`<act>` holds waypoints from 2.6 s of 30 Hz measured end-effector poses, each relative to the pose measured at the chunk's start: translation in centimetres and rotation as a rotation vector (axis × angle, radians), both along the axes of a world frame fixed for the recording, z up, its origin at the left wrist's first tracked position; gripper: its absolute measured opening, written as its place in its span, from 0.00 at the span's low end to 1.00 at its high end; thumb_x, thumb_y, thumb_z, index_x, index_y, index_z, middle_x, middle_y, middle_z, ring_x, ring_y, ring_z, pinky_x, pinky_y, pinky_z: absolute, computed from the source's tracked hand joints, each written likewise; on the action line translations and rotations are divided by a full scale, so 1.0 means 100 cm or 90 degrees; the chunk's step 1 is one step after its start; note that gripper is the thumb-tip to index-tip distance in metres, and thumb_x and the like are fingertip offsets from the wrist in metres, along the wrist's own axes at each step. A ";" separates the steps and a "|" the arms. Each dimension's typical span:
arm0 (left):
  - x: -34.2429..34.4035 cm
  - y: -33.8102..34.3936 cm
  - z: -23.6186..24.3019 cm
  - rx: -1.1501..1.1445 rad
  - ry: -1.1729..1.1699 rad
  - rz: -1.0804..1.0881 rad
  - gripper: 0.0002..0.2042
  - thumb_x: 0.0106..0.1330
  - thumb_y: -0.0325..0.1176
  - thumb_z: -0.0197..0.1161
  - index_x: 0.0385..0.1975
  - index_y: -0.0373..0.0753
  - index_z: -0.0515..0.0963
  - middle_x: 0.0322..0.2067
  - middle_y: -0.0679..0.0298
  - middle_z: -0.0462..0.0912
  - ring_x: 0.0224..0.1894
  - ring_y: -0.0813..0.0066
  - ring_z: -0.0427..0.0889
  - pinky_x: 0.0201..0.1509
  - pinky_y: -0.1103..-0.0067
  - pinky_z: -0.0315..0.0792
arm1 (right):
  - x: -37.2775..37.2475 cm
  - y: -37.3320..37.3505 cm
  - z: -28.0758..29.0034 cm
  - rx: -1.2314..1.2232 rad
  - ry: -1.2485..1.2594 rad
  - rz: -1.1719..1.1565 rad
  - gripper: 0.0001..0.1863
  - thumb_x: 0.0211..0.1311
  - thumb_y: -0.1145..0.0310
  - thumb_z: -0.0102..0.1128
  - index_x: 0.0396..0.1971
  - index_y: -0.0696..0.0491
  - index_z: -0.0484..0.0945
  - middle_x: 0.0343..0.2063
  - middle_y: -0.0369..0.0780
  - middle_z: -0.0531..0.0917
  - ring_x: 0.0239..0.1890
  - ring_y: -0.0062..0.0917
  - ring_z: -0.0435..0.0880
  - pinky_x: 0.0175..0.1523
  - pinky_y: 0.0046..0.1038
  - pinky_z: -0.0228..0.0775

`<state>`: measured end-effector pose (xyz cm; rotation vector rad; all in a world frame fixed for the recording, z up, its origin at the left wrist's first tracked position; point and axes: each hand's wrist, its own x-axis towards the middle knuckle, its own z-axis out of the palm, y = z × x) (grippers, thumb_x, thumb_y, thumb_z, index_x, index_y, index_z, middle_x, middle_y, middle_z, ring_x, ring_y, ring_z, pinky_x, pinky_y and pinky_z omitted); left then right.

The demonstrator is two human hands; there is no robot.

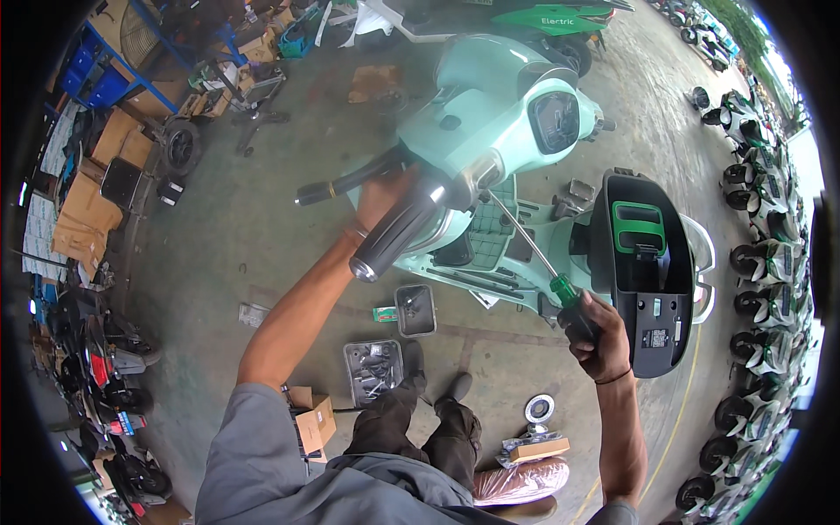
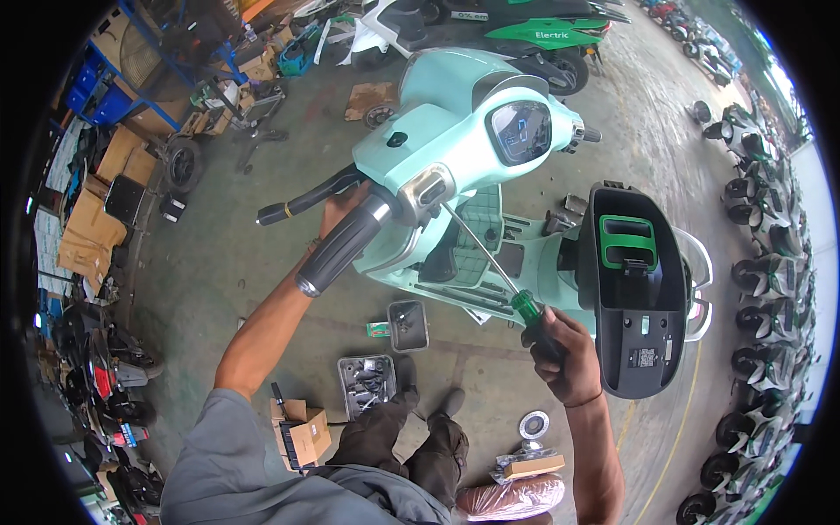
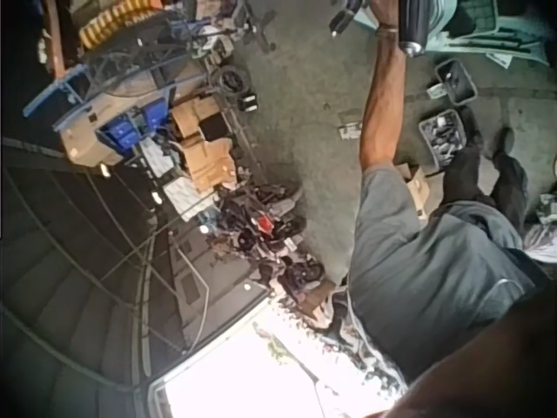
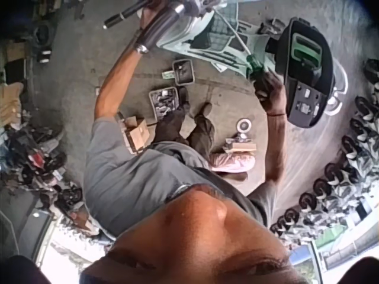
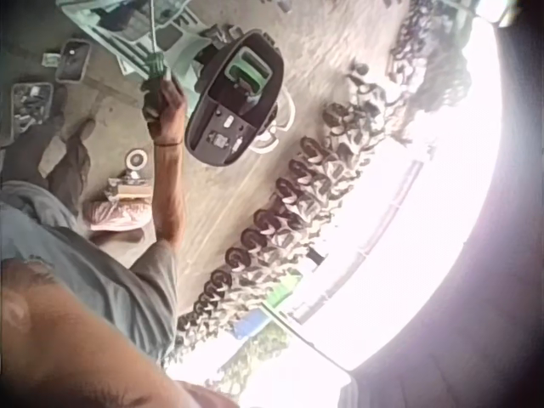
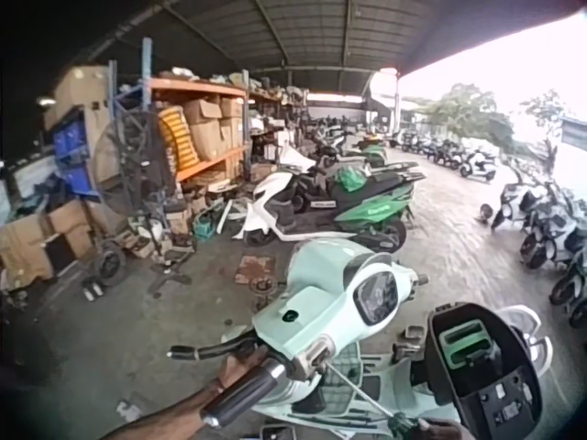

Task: The person assembles the front panel of an electric scooter by aligning the components and then secures it by using a screwdriver to tighten several screws on the side.

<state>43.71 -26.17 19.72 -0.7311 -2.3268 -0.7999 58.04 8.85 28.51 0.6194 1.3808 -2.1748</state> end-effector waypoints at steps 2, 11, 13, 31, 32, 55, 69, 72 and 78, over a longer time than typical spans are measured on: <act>0.000 0.004 0.013 -0.016 0.011 -0.010 0.13 0.62 0.29 0.62 0.46 0.36 0.76 0.28 0.61 0.80 0.25 0.68 0.81 0.27 0.73 0.76 | 0.004 -0.004 0.007 0.159 0.120 0.012 0.24 0.67 0.61 0.58 0.56 0.59 0.69 0.27 0.39 0.78 0.14 0.11 0.64 0.17 0.17 0.51; 0.000 -0.004 0.015 -0.037 0.006 -0.048 0.17 0.59 0.29 0.64 0.49 0.38 0.74 0.30 0.60 0.80 0.28 0.65 0.81 0.29 0.71 0.75 | 0.002 0.000 0.004 0.293 0.224 0.081 0.21 0.64 0.68 0.61 0.54 0.62 0.73 0.27 0.37 0.79 0.25 0.17 0.77 0.25 0.19 0.65; 0.000 -0.006 0.016 -0.055 0.030 -0.049 0.18 0.57 0.30 0.64 0.49 0.39 0.74 0.28 0.59 0.79 0.28 0.64 0.81 0.29 0.70 0.75 | -0.007 0.007 0.011 -0.022 0.045 0.040 0.21 0.65 0.68 0.59 0.54 0.64 0.73 0.26 0.36 0.79 0.24 0.16 0.76 0.24 0.17 0.64; 0.000 -0.013 0.016 -0.139 0.011 -0.020 0.23 0.54 0.37 0.62 0.50 0.38 0.69 0.28 0.51 0.78 0.26 0.52 0.80 0.32 0.61 0.74 | 0.000 -0.015 -0.009 0.935 0.753 0.197 0.30 0.52 0.72 0.70 0.57 0.52 0.74 0.28 0.44 0.80 0.22 0.31 0.80 0.26 0.25 0.69; -0.003 -0.010 0.019 -0.139 0.007 -0.027 0.23 0.54 0.37 0.62 0.50 0.38 0.69 0.28 0.51 0.78 0.26 0.52 0.80 0.31 0.61 0.75 | -0.008 -0.008 -0.015 0.774 0.803 0.168 0.28 0.56 0.71 0.68 0.58 0.54 0.73 0.25 0.42 0.78 0.20 0.24 0.78 0.24 0.23 0.67; -0.006 0.001 0.006 -0.079 0.050 0.038 0.14 0.55 0.37 0.62 0.40 0.42 0.75 0.26 0.54 0.77 0.28 0.55 0.80 0.29 0.63 0.73 | -0.010 -0.019 -0.018 1.091 0.492 0.304 0.27 0.52 0.69 0.68 0.53 0.51 0.70 0.32 0.44 0.81 0.35 0.45 0.82 0.35 0.43 0.74; -0.022 -0.025 -0.028 -0.116 0.186 0.017 0.25 0.56 0.36 0.68 0.55 0.41 0.74 0.31 0.60 0.82 0.30 0.59 0.82 0.32 0.67 0.75 | -0.041 0.005 0.001 0.492 0.296 0.460 0.22 0.52 0.61 0.73 0.39 0.58 0.74 0.18 0.36 0.74 0.21 0.20 0.74 0.26 0.27 0.64; -0.011 -0.010 0.000 -0.126 0.105 0.023 0.24 0.58 0.34 0.66 0.56 0.39 0.74 0.30 0.60 0.81 0.28 0.62 0.82 0.31 0.69 0.75 | -0.029 0.013 -0.003 0.680 0.393 0.414 0.23 0.51 0.60 0.73 0.35 0.59 0.71 0.23 0.47 0.75 0.26 0.36 0.72 0.36 0.36 0.65; 0.042 0.015 -0.020 -0.151 -0.046 0.148 0.16 0.62 0.35 0.67 0.43 0.30 0.74 0.32 0.51 0.82 0.31 0.57 0.82 0.33 0.69 0.75 | 0.073 0.029 -0.065 0.622 0.178 0.264 0.30 0.48 0.52 0.73 0.45 0.56 0.75 0.27 0.47 0.79 0.30 0.37 0.77 0.39 0.36 0.69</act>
